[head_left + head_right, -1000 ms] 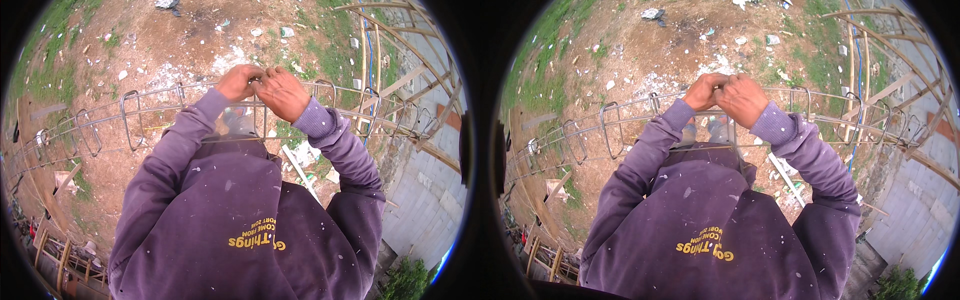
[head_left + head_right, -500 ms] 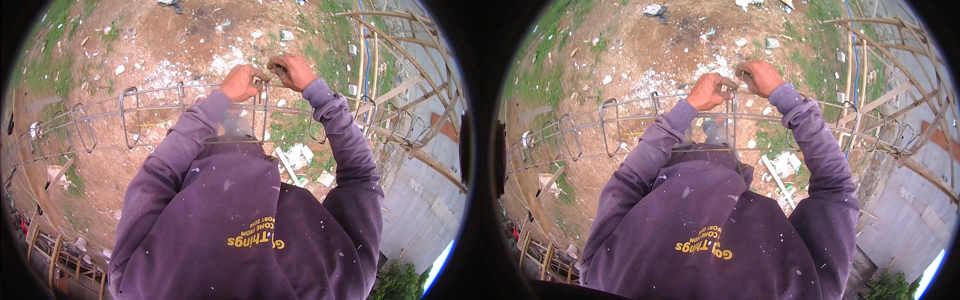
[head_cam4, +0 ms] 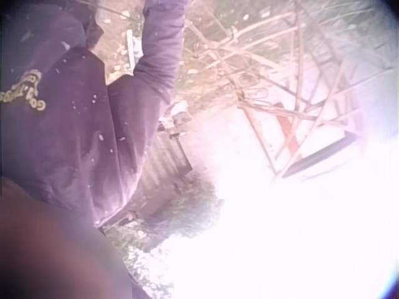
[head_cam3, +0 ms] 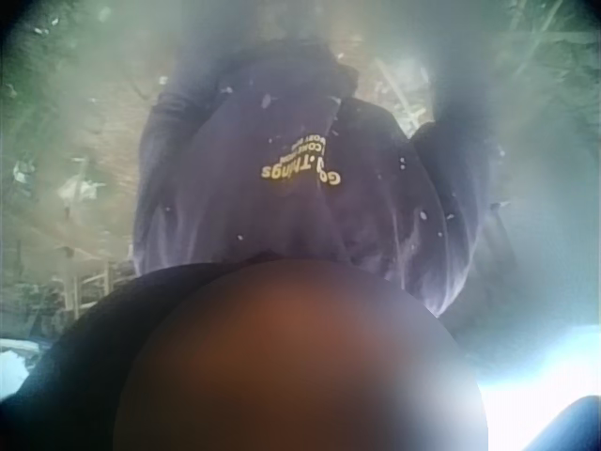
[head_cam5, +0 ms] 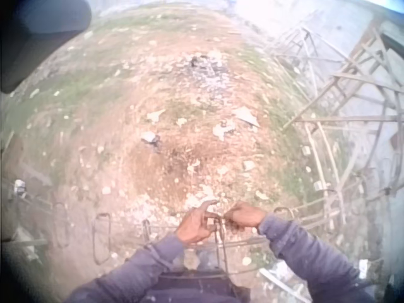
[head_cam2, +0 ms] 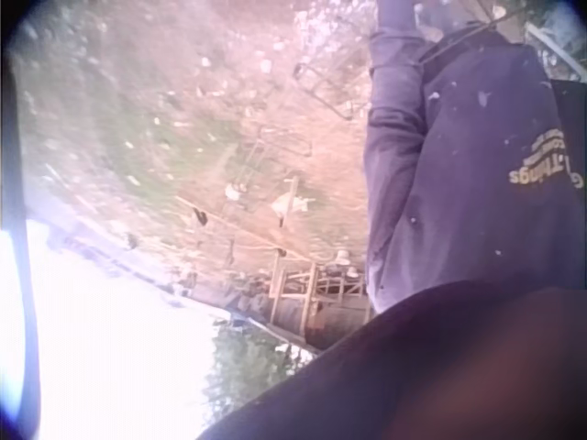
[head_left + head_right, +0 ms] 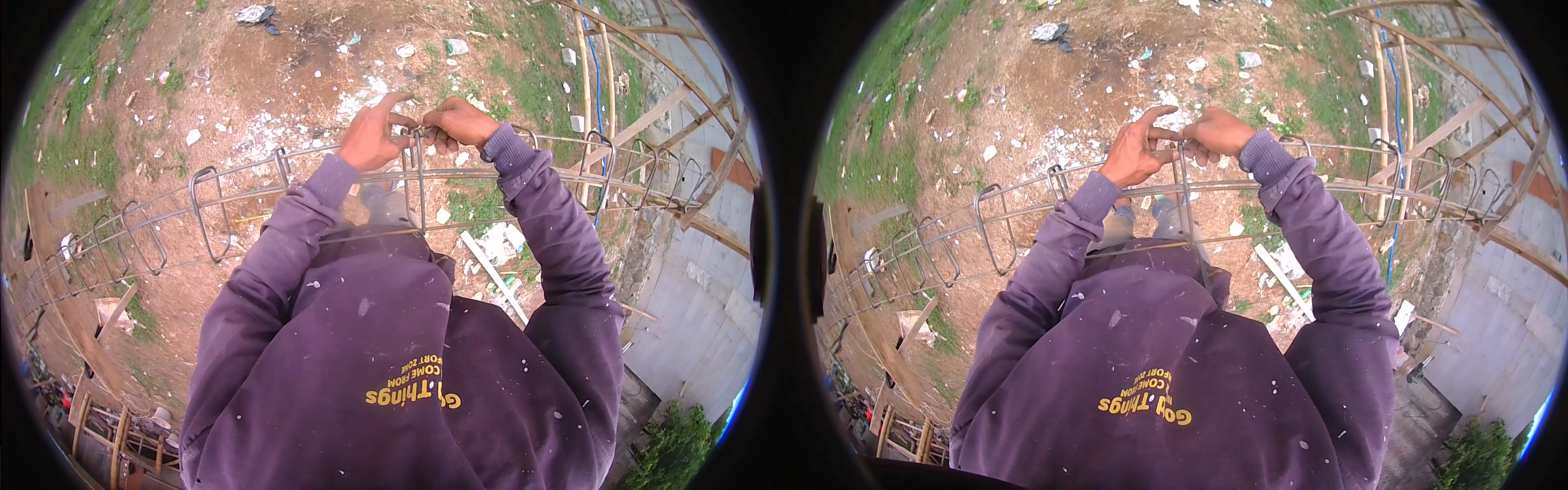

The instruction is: The person assembles a rebar cage by tying metal rods together using wire and pliers. They repeatedly bend, twist, and secure the rods to form a grid-like structure.

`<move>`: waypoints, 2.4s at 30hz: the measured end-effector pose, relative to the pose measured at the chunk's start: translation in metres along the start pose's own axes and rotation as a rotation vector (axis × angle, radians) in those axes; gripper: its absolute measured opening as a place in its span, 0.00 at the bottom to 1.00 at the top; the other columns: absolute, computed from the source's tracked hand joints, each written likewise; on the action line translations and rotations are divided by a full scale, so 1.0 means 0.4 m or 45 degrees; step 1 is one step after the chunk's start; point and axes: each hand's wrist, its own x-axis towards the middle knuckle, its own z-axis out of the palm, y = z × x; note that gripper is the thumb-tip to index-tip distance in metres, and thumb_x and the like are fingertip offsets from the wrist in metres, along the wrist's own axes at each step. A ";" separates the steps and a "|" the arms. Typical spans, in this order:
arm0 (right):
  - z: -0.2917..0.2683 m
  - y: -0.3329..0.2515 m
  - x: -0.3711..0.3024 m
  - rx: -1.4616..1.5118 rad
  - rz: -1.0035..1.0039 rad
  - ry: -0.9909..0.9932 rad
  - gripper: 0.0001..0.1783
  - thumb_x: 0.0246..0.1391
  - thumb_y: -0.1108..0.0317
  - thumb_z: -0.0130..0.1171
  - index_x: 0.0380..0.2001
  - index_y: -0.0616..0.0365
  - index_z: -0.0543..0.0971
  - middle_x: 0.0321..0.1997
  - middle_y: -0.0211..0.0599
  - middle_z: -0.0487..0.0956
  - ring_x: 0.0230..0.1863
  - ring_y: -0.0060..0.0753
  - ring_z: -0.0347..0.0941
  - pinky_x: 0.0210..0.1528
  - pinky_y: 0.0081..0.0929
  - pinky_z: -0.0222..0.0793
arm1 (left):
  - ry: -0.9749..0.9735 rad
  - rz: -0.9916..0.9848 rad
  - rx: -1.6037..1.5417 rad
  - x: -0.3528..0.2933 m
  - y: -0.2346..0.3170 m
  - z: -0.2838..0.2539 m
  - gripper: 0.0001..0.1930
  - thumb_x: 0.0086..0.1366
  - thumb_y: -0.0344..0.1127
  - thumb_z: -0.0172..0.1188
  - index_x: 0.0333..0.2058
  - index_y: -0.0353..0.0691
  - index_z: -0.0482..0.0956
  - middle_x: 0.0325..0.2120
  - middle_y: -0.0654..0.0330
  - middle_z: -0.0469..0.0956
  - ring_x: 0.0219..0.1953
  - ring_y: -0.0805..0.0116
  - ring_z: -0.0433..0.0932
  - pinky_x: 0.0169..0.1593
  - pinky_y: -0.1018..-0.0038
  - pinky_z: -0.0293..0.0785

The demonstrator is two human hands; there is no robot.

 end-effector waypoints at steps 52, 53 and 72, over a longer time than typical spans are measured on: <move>-0.933 2.112 -1.079 0.049 0.536 2.688 0.37 0.47 0.44 0.74 0.45 0.70 0.78 0.44 0.47 0.83 0.43 0.39 0.79 0.46 0.36 0.76 | 1.464 0.135 0.693 -0.147 0.169 0.503 0.14 0.63 0.32 0.64 0.47 0.38 0.82 0.45 0.51 0.83 0.52 0.55 0.79 0.55 0.64 0.73; -0.943 2.102 -1.094 0.084 0.453 2.794 0.36 0.46 0.47 0.75 0.44 0.70 0.78 0.43 0.47 0.83 0.42 0.39 0.79 0.45 0.36 0.77 | 1.381 0.164 0.687 -0.114 0.196 0.526 0.15 0.63 0.35 0.65 0.48 0.38 0.82 0.46 0.51 0.82 0.53 0.55 0.78 0.56 0.62 0.71; -0.718 1.232 -1.173 1.147 -1.165 1.127 0.20 0.72 0.48 0.44 0.42 0.56 0.70 0.28 0.30 0.66 0.29 0.25 0.62 0.41 0.30 0.62 | 0.780 0.259 0.770 0.146 0.269 0.620 0.21 0.66 0.43 0.61 0.56 0.43 0.78 0.54 0.54 0.79 0.62 0.57 0.73 0.73 0.46 0.41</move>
